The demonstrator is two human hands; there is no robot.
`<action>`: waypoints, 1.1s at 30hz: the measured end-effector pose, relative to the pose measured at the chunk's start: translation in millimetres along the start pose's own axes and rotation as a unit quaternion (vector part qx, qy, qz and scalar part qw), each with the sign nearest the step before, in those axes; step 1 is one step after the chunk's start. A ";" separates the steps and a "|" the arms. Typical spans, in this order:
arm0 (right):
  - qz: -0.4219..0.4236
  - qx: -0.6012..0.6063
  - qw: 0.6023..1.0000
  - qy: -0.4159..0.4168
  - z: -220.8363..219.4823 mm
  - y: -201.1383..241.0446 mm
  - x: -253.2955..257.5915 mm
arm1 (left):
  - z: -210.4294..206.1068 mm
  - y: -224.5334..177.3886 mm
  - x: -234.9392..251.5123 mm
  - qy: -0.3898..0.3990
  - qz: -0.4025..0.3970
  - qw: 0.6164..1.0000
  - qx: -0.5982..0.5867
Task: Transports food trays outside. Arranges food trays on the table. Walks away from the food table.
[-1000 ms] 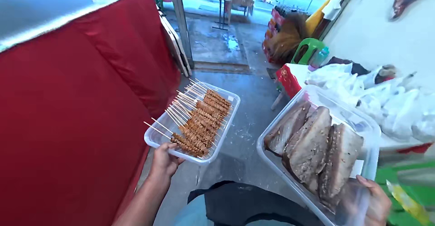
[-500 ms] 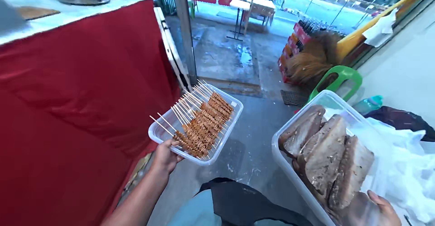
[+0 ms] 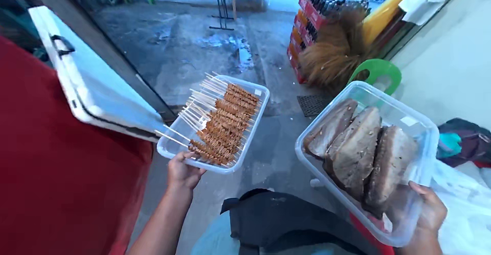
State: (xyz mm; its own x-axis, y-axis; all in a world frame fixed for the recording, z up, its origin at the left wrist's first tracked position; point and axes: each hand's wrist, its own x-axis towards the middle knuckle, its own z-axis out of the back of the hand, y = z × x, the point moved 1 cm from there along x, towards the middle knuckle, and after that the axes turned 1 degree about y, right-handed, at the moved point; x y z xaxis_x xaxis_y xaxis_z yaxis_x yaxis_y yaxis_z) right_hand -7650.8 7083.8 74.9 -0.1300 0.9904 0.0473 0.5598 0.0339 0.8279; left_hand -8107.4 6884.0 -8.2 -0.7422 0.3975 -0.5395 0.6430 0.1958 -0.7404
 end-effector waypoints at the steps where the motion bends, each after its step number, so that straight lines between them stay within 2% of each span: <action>1: 0.003 -0.007 1.000 -0.012 -15.7 -4.8 34.2 | -18.5 -4.3 18.3 -0.011 -0.005 1.000 0.002; 3: 0.006 -0.020 1.000 -0.015 -36.4 -17.4 99.6 | -49.6 -10.7 52.2 -0.037 -0.009 0.999 0.005; 6: 0.000 -0.006 0.999 0.043 -59.0 -45.8 202.1 | -98.5 -28.9 113.2 -0.074 -0.019 0.997 0.008; 10: 0.014 -0.040 0.998 0.040 -102.1 -89.1 318.2 | -168.6 -59.3 217.0 -0.105 -0.030 0.993 0.043; 13: -0.003 -0.028 0.998 0.056 -135.7 -113.7 393.9 | -237.2 -90.3 301.4 -0.099 -0.023 0.993 0.056; 16: -0.017 -0.042 0.998 0.033 -165.9 -127.8 464.3 | -320.1 -119.6 370.0 -0.078 -0.006 0.995 0.063; 19: 0.007 -0.051 0.998 0.042 -179.2 -149.1 534.3 | -400.9 -142.6 438.0 -0.037 0.007 0.997 0.062; 22: 0.041 -0.041 0.997 0.056 -184.0 -174.5 620.5 | -475.3 -148.2 507.9 -0.011 0.015 0.999 0.051; 26: 0.026 -0.019 0.997 0.072 -228.7 -199.3 737.9 | -562.0 -136.7 593.9 -0.004 0.025 1.000 0.009; 28: -0.005 -0.017 0.997 0.080 -253.6 -208.9 804.7 | -599.2 -137.7 627.0 -0.025 0.027 0.999 -0.009; 31: -0.008 -0.037 0.997 0.070 -290.2 -223.3 911.3 | -654.1 -145.3 671.6 -0.068 0.030 0.997 -0.021; 33: -0.013 -0.046 0.993 0.106 -306.4 -236.8 978.2 | -678.8 -144.3 698.0 -0.095 0.039 0.994 -0.029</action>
State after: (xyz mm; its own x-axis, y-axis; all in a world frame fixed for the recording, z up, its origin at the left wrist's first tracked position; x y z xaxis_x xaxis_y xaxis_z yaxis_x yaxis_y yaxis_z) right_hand -8161.3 8003.4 96.4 -0.3176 0.9388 0.1332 0.4776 0.0370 0.8778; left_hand -8590.1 7741.7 -5.8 -0.7087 0.2371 -0.6644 0.7054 0.2253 -0.6720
